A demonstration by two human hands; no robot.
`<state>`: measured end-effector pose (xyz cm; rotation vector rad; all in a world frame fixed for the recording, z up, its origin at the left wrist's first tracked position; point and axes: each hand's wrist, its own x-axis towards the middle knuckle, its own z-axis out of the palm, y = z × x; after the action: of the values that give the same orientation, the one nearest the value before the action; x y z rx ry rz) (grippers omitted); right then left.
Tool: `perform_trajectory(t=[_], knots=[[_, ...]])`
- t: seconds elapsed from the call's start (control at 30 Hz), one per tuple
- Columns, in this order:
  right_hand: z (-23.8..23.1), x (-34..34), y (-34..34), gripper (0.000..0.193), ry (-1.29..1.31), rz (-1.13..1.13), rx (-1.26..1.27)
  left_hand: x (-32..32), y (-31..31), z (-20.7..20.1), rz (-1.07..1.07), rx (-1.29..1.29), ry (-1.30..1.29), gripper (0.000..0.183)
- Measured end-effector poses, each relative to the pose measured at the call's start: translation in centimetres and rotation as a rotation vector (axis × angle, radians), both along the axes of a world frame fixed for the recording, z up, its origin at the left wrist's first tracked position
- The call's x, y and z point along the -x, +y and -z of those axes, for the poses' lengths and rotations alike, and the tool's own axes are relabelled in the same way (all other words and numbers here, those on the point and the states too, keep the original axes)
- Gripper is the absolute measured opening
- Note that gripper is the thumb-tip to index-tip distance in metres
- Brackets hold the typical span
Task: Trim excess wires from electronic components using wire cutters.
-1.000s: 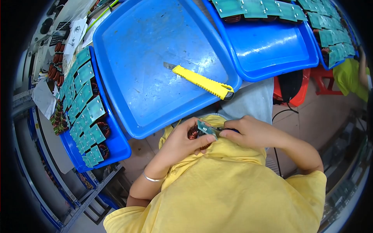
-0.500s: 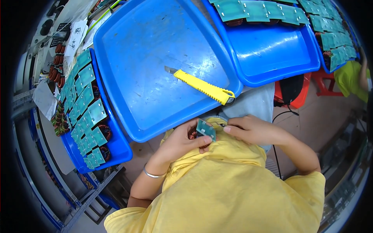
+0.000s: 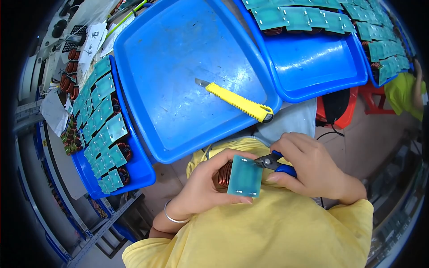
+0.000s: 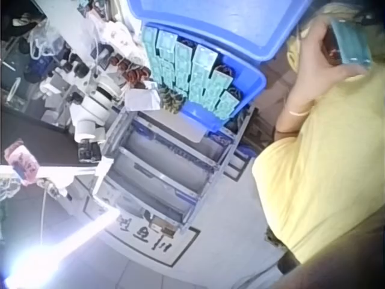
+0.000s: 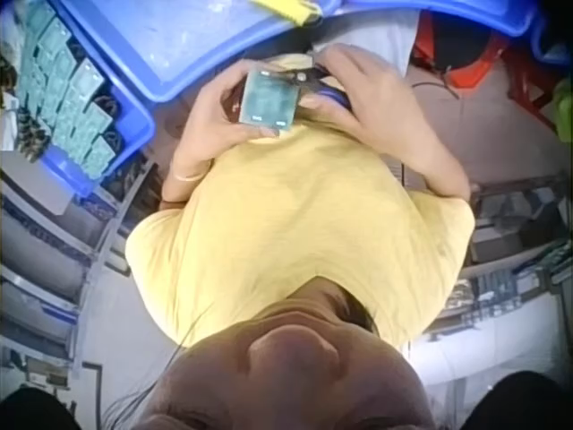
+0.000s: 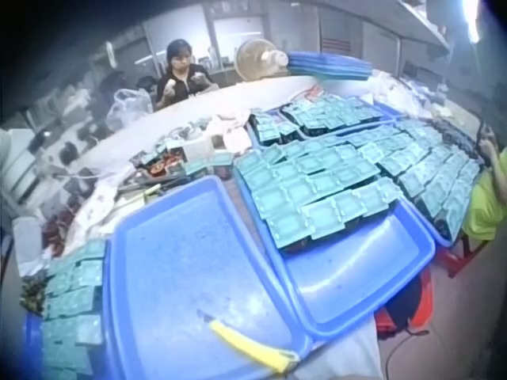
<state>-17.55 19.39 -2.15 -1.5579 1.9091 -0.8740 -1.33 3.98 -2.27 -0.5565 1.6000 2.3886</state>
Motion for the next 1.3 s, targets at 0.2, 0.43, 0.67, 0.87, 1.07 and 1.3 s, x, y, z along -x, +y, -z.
perform_trajectory(t=[0.2, 0.43, 0.67, 0.87, 1.07, 1.3], knots=[[-0.6, -0.6, 0.1, 0.04, 0.121, 0.0, -0.052, -0.3, 0.4, -0.1, 0.022, 0.35, 0.096, 0.061], [-0.9, -1.0, 0.1, 0.042, 0.181, 0.02, -0.042, -0.3, 0.6, -0.2, 0.009, 0.426, 0.15, 0.059], [-0.2, -1.0, 0.1, 0.04, 0.139, 0.015, -0.056, 0.0, 0.7, -0.5, 0.028, 0.438, 0.058, 0.059], [0.2, -0.3, 0.1, 0.034, -0.081, 0.043, -0.22, 0.0, 1.1, 0.8, -0.104, 0.282, 0.014, 0.065], [0.6, 2.2, 0.7, 0.031, -0.343, -0.032, -0.355, 0.0, 1.1, 0.6, -0.215, -0.271, -0.055, 0.064], [0.3, 2.1, 0.7, 0.037, -0.328, 0.096, -0.121, 0.3, 1.1, 0.4, -0.182, -0.302, -0.051, 0.066]])
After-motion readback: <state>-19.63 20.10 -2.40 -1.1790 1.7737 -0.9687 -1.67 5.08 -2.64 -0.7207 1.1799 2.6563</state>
